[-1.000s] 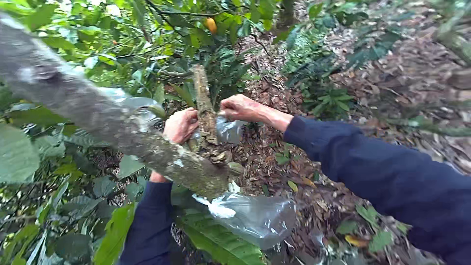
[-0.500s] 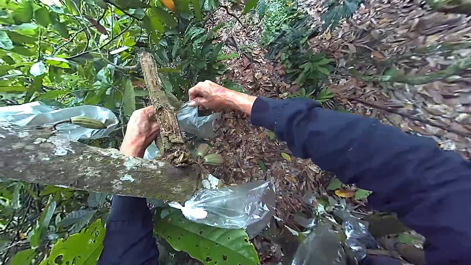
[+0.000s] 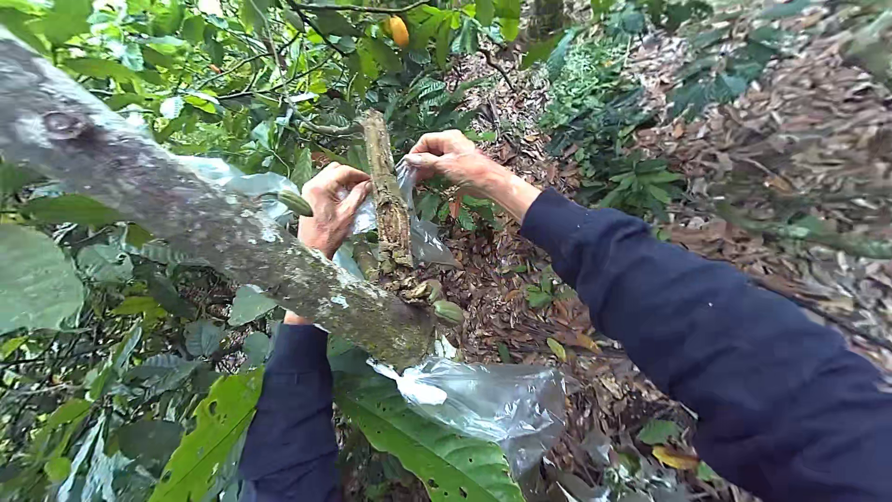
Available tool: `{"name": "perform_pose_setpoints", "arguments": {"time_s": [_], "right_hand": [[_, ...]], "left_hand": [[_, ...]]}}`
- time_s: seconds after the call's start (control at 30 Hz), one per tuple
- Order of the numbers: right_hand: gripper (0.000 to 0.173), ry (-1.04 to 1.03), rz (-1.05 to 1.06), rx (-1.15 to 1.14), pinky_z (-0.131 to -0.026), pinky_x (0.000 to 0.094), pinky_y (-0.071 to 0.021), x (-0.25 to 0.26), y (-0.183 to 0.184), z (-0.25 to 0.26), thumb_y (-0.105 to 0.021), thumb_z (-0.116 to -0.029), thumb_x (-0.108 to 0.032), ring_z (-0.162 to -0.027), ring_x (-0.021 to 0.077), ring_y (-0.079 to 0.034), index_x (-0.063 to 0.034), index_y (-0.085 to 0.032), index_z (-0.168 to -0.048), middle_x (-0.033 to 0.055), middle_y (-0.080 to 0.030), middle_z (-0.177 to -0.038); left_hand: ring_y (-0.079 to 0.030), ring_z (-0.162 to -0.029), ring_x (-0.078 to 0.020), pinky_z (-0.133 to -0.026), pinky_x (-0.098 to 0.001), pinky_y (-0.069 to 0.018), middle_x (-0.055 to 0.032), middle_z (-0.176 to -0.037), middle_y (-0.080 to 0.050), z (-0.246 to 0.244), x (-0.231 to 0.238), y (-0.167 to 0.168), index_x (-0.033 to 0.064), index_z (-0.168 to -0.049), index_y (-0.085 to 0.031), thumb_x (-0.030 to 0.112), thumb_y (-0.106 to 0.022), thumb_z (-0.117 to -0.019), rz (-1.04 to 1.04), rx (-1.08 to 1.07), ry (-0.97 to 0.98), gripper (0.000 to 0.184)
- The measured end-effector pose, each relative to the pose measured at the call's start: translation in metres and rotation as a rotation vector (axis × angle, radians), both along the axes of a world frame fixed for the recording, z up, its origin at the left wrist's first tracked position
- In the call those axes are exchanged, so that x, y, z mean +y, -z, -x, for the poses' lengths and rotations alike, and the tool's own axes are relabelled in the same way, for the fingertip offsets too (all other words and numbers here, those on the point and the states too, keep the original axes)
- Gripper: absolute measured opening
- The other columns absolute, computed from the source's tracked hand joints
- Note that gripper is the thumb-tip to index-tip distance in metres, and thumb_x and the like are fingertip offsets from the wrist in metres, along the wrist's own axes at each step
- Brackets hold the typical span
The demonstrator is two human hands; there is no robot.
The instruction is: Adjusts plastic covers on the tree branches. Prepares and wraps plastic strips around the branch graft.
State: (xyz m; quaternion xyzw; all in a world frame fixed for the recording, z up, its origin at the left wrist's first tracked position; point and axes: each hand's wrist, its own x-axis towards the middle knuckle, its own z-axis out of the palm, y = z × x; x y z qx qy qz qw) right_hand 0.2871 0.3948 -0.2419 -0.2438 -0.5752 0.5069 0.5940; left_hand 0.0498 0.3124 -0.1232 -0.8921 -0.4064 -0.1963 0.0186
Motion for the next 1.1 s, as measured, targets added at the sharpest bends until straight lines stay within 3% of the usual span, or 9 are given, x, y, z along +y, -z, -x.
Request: {"name": "perform_pose_setpoints", "arguments": {"time_s": [0.13, 0.23, 0.37, 0.5, 0.6, 0.73, 0.83, 0.93, 1.1], "right_hand": [[0.015, -0.014, -0.006, 0.098, -0.084, 0.0312, -0.0603, 0.004, -0.005, 0.007, -0.063, -0.1019, -0.011, -0.085, 0.0122, -0.070, 0.0026, -0.067, -0.106, 0.0081, -0.071, -0.093], [0.015, 0.007, -0.068, 0.120, -0.085, 0.0307, -0.0592, 0.005, -0.011, 0.008, -0.062, -0.1023, -0.012, -0.086, 0.0123, -0.069, 0.0013, -0.067, -0.106, 0.0076, -0.071, -0.093], [0.018, 0.017, -0.127, 0.083, -0.086, 0.0343, -0.0616, -0.001, -0.023, 0.003, -0.061, -0.1038, -0.015, -0.087, 0.0157, -0.072, 0.0015, -0.066, -0.109, 0.0094, -0.072, -0.096], [0.021, -0.005, -0.035, 0.053, -0.077, 0.0341, -0.0618, -0.004, -0.019, -0.004, -0.063, -0.1029, -0.021, -0.083, 0.0157, -0.070, -0.0013, -0.068, -0.108, 0.0076, -0.071, -0.097], [0.018, -0.064, 0.080, 0.179, -0.069, 0.0298, -0.0588, -0.009, -0.017, -0.003, -0.059, -0.1034, -0.018, -0.069, 0.0107, -0.063, -0.0032, -0.068, -0.107, 0.0027, -0.067, -0.087], [0.021, -0.127, 0.215, 0.401, -0.060, 0.0275, -0.0558, -0.019, -0.019, 0.009, -0.047, -0.1079, -0.021, -0.059, 0.0096, -0.057, -0.0077, -0.064, -0.105, 0.0000, -0.060, -0.077], [0.028, -0.136, 0.250, 0.517, -0.053, 0.0249, -0.0509, -0.023, -0.019, 0.022, -0.041, -0.1082, -0.025, -0.054, 0.0084, -0.052, -0.0103, -0.064, -0.099, -0.0029, -0.053, -0.068], [0.032, -0.097, 0.193, 0.603, -0.056, 0.0201, -0.0475, -0.040, -0.005, 0.030, -0.036, -0.1103, -0.028, -0.057, 0.0051, -0.051, -0.0104, -0.061, -0.100, -0.0032, -0.051, -0.069], [0.035, -0.035, 0.225, 0.687, -0.058, 0.0181, -0.0461, -0.056, -0.008, 0.038, -0.033, -0.1116, -0.032, -0.060, 0.0042, -0.053, -0.0110, -0.061, -0.109, -0.0008, -0.059, -0.080]], "left_hand": [[-0.064, -0.089, -0.0194, -0.083, -0.0339, -0.0515, -0.0136, -0.101, -0.067, 0.000, 0.003, 0.004, 0.0026, -0.106, -0.069, 0.011, -0.064, -0.0989, -0.033, -0.053, -0.012, 0.012], [-0.065, -0.095, -0.0244, -0.087, -0.0409, -0.0522, -0.0148, -0.106, -0.067, 0.007, 0.003, 0.003, 0.0051, -0.113, -0.069, 0.013, -0.064, -0.0998, -0.075, 0.019, -0.042, 0.016], [-0.065, -0.094, -0.0284, -0.083, -0.0471, -0.0539, -0.0140, -0.107, -0.066, 0.012, 0.003, 0.004, 0.0090, -0.115, -0.069, 0.015, -0.060, -0.1018, -0.226, 0.124, -0.066, 0.017], [-0.065, -0.101, -0.0304, -0.087, -0.0489, -0.0538, -0.0154, -0.117, -0.063, 0.005, 0.000, 0.000, 0.0080, -0.109, -0.069, 0.020, -0.063, -0.1013, -0.264, 0.190, -0.085, 0.016], [-0.064, -0.100, -0.0285, -0.085, -0.0471, -0.0532, -0.0149, -0.118, -0.062, 0.006, 0.003, 0.003, 0.0079, -0.106, -0.068, 0.020, -0.066, -0.0997, -0.249, 0.148, -0.081, 0.014], [-0.063, -0.101, -0.0242, -0.087, -0.0434, -0.0517, -0.0122, -0.114, -0.064, 0.007, 0.012, 0.003, 0.0081, -0.101, -0.068, 0.023, -0.071, -0.0957, -0.160, -0.040, -0.066, 0.017], [-0.061, -0.083, -0.0141, -0.072, -0.0319, -0.0514, -0.0053, -0.097, -0.064, -0.005, 0.002, -0.003, 0.0098, -0.101, -0.065, 0.021, -0.073, -0.0939, -0.002, -0.275, -0.114, 0.015], [-0.061, -0.065, -0.0083, -0.059, -0.0240, -0.0528, -0.0005, -0.083, -0.066, -0.012, -0.008, 0.001, 0.0122, -0.105, -0.068, 0.018, -0.070, -0.0954, 0.265, -0.567, -0.141, 0.011], [-0.064, -0.067, -0.0080, -0.059, -0.0226, -0.0549, -0.0014, -0.085, -0.069, -0.001, -0.009, 0.018, 0.0136, -0.109, -0.071, 0.024, -0.067, -0.0994, 0.542, -0.810, -0.092, 0.015]]}}
